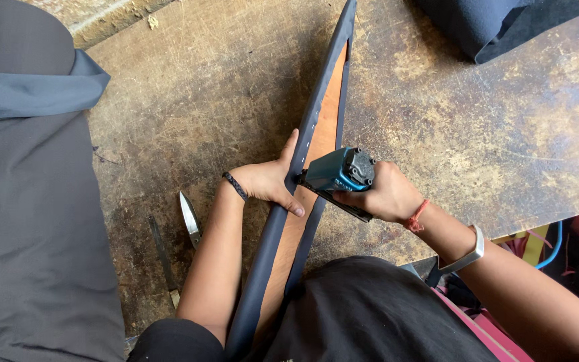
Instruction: The person stretches dark fabric around the edges of a shaped wooden board on a workbench and secures it with a pneumatic staple gun, working along one side. They fold the fabric over the board edge, press it taut, and staple it in place, repositioning the board to reach new sections.
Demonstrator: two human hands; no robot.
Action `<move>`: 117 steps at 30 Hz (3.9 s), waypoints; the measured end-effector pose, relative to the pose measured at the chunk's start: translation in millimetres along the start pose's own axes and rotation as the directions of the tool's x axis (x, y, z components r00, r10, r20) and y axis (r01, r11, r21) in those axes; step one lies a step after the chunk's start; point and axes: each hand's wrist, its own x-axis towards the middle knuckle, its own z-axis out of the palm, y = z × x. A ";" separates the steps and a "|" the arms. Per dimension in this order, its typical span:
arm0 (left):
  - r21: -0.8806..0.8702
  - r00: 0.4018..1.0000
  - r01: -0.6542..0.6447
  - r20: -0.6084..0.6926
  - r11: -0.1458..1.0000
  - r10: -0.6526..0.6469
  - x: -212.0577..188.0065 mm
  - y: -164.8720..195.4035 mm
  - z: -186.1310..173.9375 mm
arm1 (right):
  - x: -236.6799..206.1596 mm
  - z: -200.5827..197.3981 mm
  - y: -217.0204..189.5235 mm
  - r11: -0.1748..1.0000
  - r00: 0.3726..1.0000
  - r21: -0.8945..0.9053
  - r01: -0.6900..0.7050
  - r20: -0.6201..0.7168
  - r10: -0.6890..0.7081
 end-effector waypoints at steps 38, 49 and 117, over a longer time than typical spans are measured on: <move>-0.118 0.559 -0.537 -0.791 0.835 0.247 198.0 51.7 38.7 | 59.7 90.9 76.8 0.116 0.953 0.991 0.062 -0.093 0.288; -0.375 0.704 -0.670 -0.594 0.640 0.389 125.2 -30.0 121.6 | 118.1 138.8 93.6 0.470 0.589 0.664 0.582 -0.743 0.319; 0.085 0.862 -0.025 -0.502 0.996 0.064 106.6 22.3 59.7 | 33.9 -16.7 110.4 0.982 0.908 -0.124 0.145 -0.378 -0.182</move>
